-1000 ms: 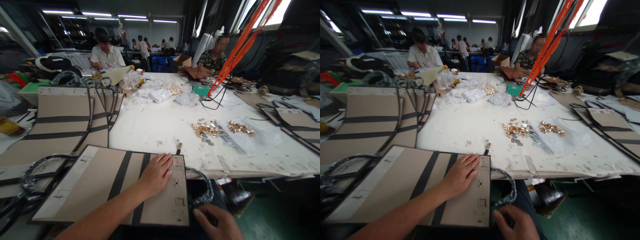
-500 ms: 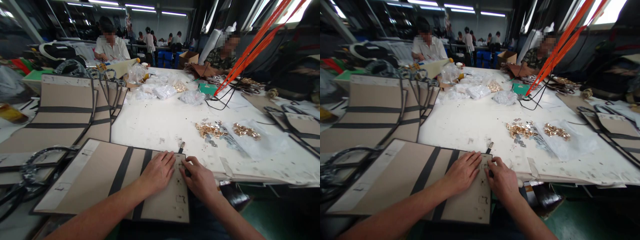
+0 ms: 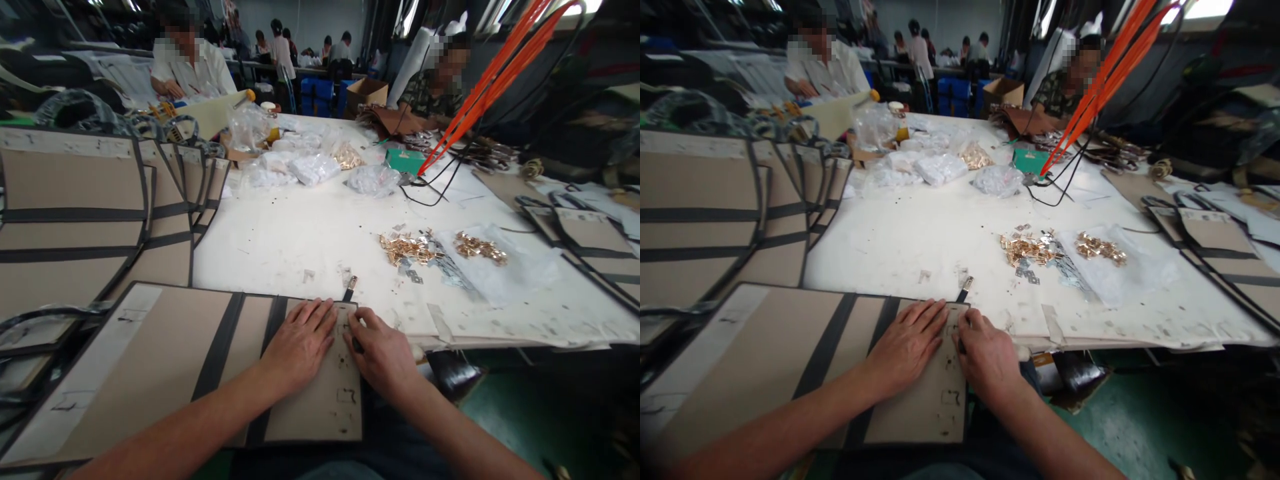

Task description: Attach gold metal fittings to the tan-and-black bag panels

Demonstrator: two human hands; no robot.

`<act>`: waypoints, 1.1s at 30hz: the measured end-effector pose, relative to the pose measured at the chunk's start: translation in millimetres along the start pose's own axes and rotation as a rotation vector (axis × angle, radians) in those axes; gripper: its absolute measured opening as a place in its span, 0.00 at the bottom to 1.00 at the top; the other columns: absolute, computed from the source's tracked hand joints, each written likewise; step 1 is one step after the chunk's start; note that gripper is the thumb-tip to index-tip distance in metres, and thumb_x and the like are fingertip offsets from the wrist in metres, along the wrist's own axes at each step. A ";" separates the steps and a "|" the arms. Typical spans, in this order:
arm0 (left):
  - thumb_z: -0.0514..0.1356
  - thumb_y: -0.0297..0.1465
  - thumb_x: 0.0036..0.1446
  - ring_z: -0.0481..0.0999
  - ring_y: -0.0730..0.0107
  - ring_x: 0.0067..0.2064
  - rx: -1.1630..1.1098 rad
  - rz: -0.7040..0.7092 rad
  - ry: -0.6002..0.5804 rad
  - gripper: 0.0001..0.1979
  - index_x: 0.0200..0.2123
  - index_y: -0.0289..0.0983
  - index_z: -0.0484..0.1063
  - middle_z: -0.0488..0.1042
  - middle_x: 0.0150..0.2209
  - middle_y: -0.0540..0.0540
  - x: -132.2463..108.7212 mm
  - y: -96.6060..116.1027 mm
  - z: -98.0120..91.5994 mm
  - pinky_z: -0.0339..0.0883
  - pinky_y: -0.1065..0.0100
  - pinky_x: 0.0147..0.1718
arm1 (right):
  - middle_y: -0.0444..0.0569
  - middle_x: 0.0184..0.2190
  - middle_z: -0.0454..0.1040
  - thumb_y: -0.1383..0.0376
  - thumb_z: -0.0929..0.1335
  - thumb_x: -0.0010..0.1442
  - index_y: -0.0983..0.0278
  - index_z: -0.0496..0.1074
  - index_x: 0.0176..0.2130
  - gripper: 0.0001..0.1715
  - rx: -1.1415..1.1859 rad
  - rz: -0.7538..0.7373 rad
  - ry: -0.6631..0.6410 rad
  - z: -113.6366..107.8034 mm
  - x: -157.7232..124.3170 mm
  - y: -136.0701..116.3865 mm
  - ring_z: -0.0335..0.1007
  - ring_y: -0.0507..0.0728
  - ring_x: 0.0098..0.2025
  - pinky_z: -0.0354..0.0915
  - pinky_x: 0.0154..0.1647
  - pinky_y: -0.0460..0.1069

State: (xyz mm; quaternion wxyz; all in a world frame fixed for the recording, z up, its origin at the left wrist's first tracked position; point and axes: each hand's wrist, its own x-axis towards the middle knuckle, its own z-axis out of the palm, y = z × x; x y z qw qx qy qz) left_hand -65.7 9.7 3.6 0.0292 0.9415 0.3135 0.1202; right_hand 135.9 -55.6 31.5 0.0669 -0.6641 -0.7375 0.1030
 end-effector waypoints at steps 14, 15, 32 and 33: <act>0.54 0.33 0.73 0.64 0.49 0.69 0.172 0.057 0.053 0.25 0.70 0.37 0.63 0.64 0.71 0.41 -1.3 -4.8 7.9 0.59 0.50 0.66 | 0.51 0.47 0.77 0.63 0.68 0.70 0.62 0.78 0.47 0.10 -0.047 -0.084 0.001 -22.3 14.1 3.8 0.78 0.59 0.40 0.69 0.36 0.49; 0.54 0.34 0.73 0.65 0.50 0.69 0.169 0.054 0.061 0.25 0.70 0.38 0.63 0.64 0.71 0.41 -1.3 -5.0 6.3 0.60 0.51 0.65 | 0.49 0.46 0.77 0.62 0.68 0.70 0.60 0.79 0.46 0.09 -0.005 -0.070 0.028 -25.1 15.7 14.4 0.78 0.58 0.40 0.68 0.37 0.48; 0.54 0.37 0.72 0.61 0.53 0.70 -0.101 -0.062 0.004 0.26 0.70 0.41 0.62 0.64 0.71 0.44 -1.8 0.0 -1.1 0.54 0.50 0.69 | 0.52 0.41 0.83 0.55 0.70 0.62 0.60 0.84 0.40 0.15 0.058 0.488 0.136 -30.2 57.1 194.6 0.76 0.62 0.41 0.64 0.39 0.52; 0.54 0.37 0.72 0.61 0.53 0.71 -0.109 -0.064 0.002 0.26 0.70 0.42 0.62 0.64 0.71 0.44 -2.0 0.3 -0.7 0.54 0.50 0.69 | 0.52 0.39 0.83 0.56 0.71 0.61 0.61 0.84 0.38 0.14 0.075 0.486 0.124 -33.8 57.6 195.7 0.76 0.62 0.40 0.64 0.38 0.52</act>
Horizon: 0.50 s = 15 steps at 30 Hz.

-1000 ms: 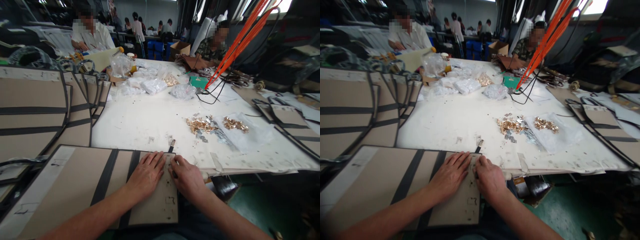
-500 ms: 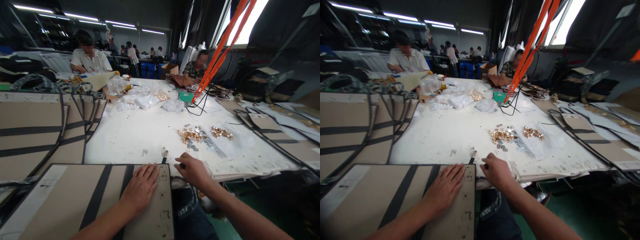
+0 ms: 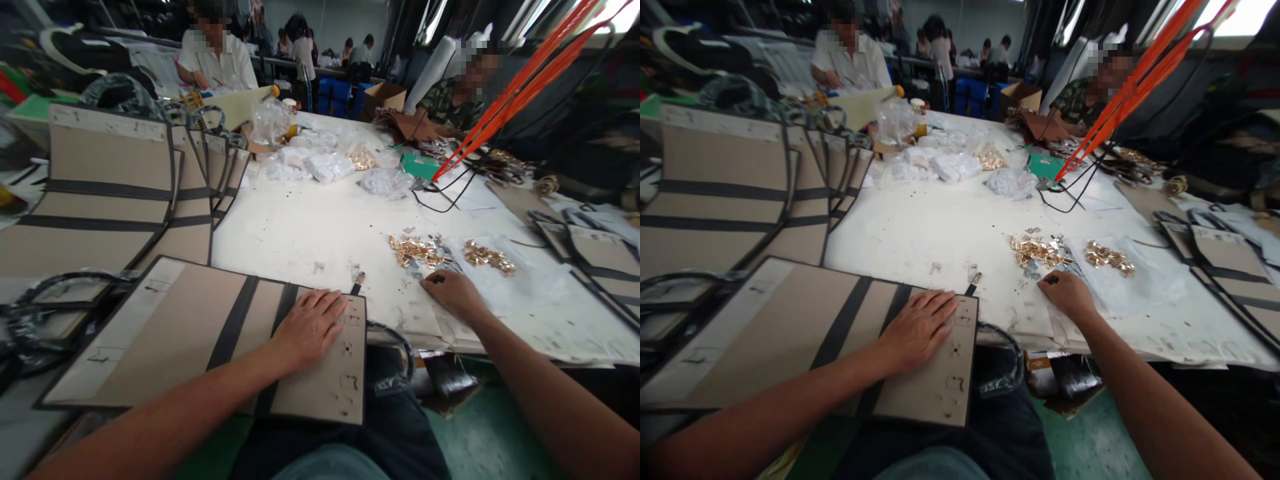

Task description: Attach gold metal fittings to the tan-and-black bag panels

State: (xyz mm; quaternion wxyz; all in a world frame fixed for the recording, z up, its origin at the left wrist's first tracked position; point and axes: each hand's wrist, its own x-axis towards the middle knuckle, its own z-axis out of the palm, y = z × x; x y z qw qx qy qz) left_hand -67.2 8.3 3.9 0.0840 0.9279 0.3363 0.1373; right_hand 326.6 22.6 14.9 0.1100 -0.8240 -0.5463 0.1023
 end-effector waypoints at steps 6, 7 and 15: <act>0.53 0.38 0.73 0.60 0.52 0.71 -0.027 -0.009 0.003 0.26 0.71 0.43 0.60 0.62 0.72 0.45 -2.5 0.1 3.5 0.54 0.49 0.68 | 0.49 0.28 0.80 0.55 0.74 0.55 0.62 0.83 0.35 0.13 0.251 0.001 -0.082 -23.9 -34.3 -30.4 0.72 0.58 0.28 0.63 0.31 0.51; 0.53 0.38 0.73 0.60 0.52 0.71 -0.027 -0.009 0.000 0.26 0.71 0.43 0.60 0.62 0.72 0.45 -2.6 0.4 3.4 0.54 0.49 0.68 | 0.49 0.28 0.80 0.53 0.73 0.55 0.62 0.83 0.39 0.18 0.342 -0.010 -0.113 -24.0 -50.4 -42.3 0.71 0.57 0.26 0.63 0.29 0.51; 0.51 0.37 0.74 0.59 0.50 0.71 0.001 -0.007 -0.018 0.25 0.71 0.40 0.60 0.61 0.73 0.43 -2.9 2.6 0.3 0.53 0.49 0.69 | 0.48 0.40 0.83 0.52 0.70 0.61 0.60 0.84 0.45 0.21 0.695 -0.138 -0.343 31.1 -171.8 -127.2 0.77 0.62 0.43 0.69 0.47 0.52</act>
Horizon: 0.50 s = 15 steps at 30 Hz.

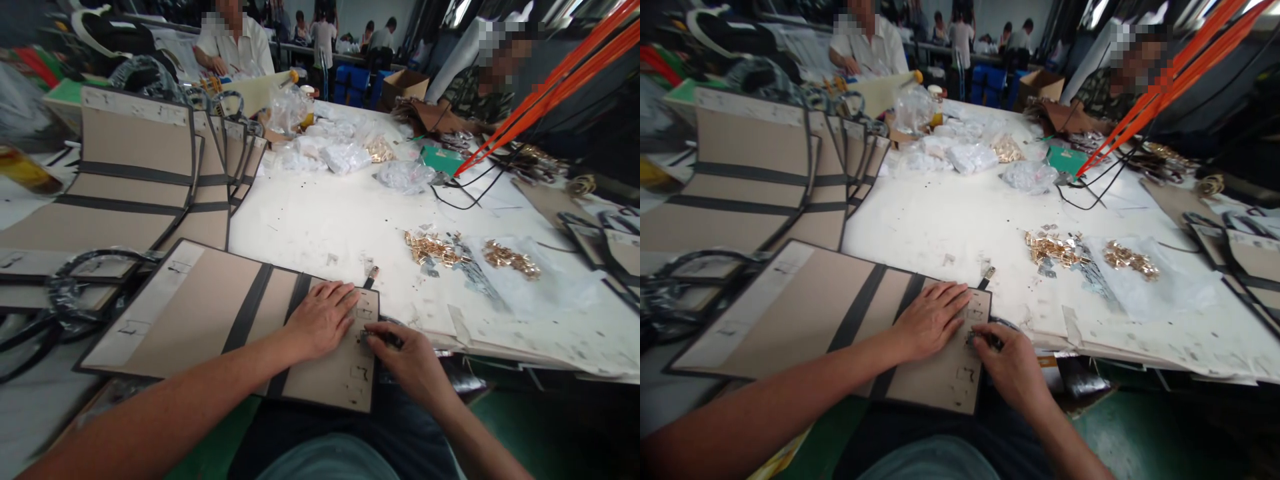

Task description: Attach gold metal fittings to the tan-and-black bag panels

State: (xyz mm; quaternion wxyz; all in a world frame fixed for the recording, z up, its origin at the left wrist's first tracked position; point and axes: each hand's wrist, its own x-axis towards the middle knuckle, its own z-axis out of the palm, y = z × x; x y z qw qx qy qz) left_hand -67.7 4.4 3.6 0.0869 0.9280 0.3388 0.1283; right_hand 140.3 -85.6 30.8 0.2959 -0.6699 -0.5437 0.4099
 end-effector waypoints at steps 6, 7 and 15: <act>0.52 0.36 0.73 0.59 0.51 0.71 -0.021 0.008 0.029 0.26 0.71 0.42 0.59 0.60 0.73 0.43 -2.1 -0.9 1.6 0.53 0.48 0.69 | 0.45 0.34 0.81 0.56 0.68 0.63 0.58 0.81 0.38 0.13 -0.079 -0.046 0.059 21.5 1.4 5.5 0.76 0.61 0.37 0.66 0.41 0.52; 0.52 0.36 0.73 0.59 0.51 0.71 -0.017 0.007 0.029 0.26 0.71 0.42 0.59 0.60 0.73 0.43 -2.2 -0.9 1.8 0.53 0.48 0.69 | 0.45 0.35 0.81 0.56 0.68 0.63 0.58 0.81 0.38 0.13 -0.096 -0.052 0.064 21.4 2.1 5.6 0.76 0.61 0.38 0.66 0.42 0.52; 0.52 0.37 0.74 0.59 0.51 0.71 -0.030 0.011 0.042 0.25 0.70 0.40 0.60 0.61 0.72 0.42 -2.2 -0.7 1.5 0.53 0.48 0.69 | 0.48 0.39 0.82 0.60 0.65 0.65 0.59 0.80 0.40 0.13 -0.261 -0.152 0.078 24.1 1.8 9.3 0.77 0.62 0.42 0.65 0.45 0.53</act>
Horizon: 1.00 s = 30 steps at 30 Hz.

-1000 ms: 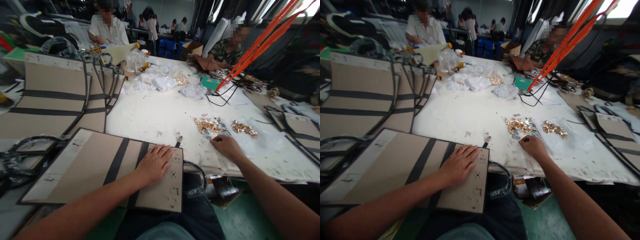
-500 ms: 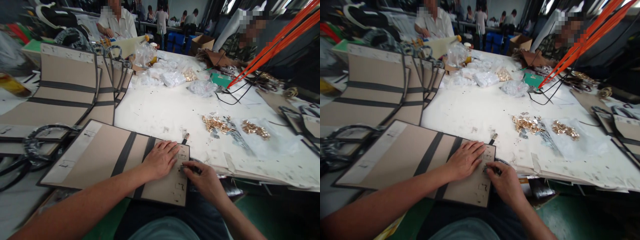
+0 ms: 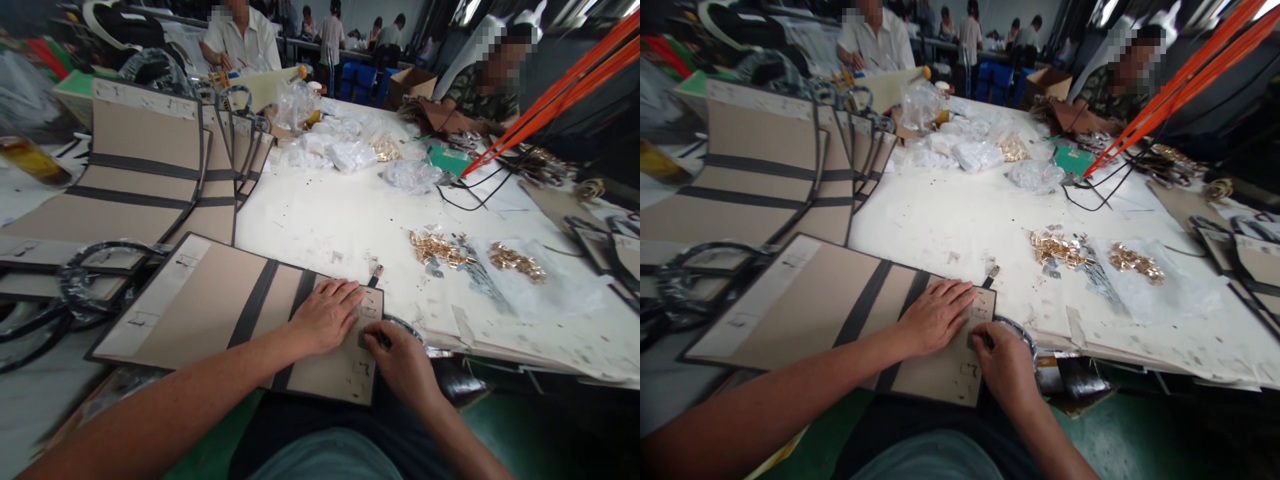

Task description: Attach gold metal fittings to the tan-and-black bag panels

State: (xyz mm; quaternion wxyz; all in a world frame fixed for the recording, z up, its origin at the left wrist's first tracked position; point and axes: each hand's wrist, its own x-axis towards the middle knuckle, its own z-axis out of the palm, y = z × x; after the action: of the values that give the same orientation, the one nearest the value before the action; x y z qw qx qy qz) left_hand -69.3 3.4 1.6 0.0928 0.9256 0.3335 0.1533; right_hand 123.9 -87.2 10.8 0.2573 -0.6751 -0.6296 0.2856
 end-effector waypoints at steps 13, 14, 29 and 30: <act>0.52 0.36 0.74 0.61 0.53 0.70 0.086 0.017 0.023 0.24 0.70 0.40 0.61 0.63 0.71 0.44 4.0 -3.6 1.9 0.55 0.50 0.69 | 0.45 0.31 0.79 0.70 0.68 0.64 0.59 0.77 0.36 0.08 -0.182 -0.047 0.053 10.0 3.7 -0.2 0.73 0.56 0.33 0.58 0.36 0.48; 0.52 0.36 0.74 0.61 0.54 0.70 0.093 0.023 0.034 0.24 0.70 0.40 0.62 0.64 0.71 0.45 4.4 -4.8 3.0 0.56 0.50 0.68 | 0.45 0.32 0.79 0.70 0.68 0.64 0.59 0.77 0.36 0.08 -0.184 -0.052 0.059 10.8 4.4 -0.5 0.74 0.56 0.34 0.58 0.36 0.48; 0.54 0.38 0.73 0.65 0.55 0.68 0.194 0.108 0.116 0.27 0.72 0.43 0.60 0.65 0.71 0.48 7.1 -18.4 10.4 0.60 0.52 0.66 | 0.47 0.34 0.82 0.57 0.71 0.63 0.57 0.82 0.44 0.12 0.048 0.123 0.215 -71.1 38.3 47.7 0.77 0.62 0.36 0.68 0.40 0.52; 0.55 0.39 0.73 0.66 0.56 0.68 0.200 0.113 0.122 0.27 0.72 0.43 0.60 0.65 0.71 0.48 6.9 -19.8 11.5 0.60 0.52 0.66 | 0.47 0.33 0.82 0.56 0.71 0.63 0.57 0.82 0.44 0.13 -0.026 0.145 0.251 -88.0 47.0 61.4 0.77 0.61 0.36 0.67 0.40 0.51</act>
State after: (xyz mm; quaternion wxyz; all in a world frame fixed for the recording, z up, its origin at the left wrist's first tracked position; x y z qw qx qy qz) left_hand -72.0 22.1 -13.1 -0.0292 0.9365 0.2995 0.1801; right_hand 231.6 -43.8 26.4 0.3037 -0.7526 -0.5457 0.2088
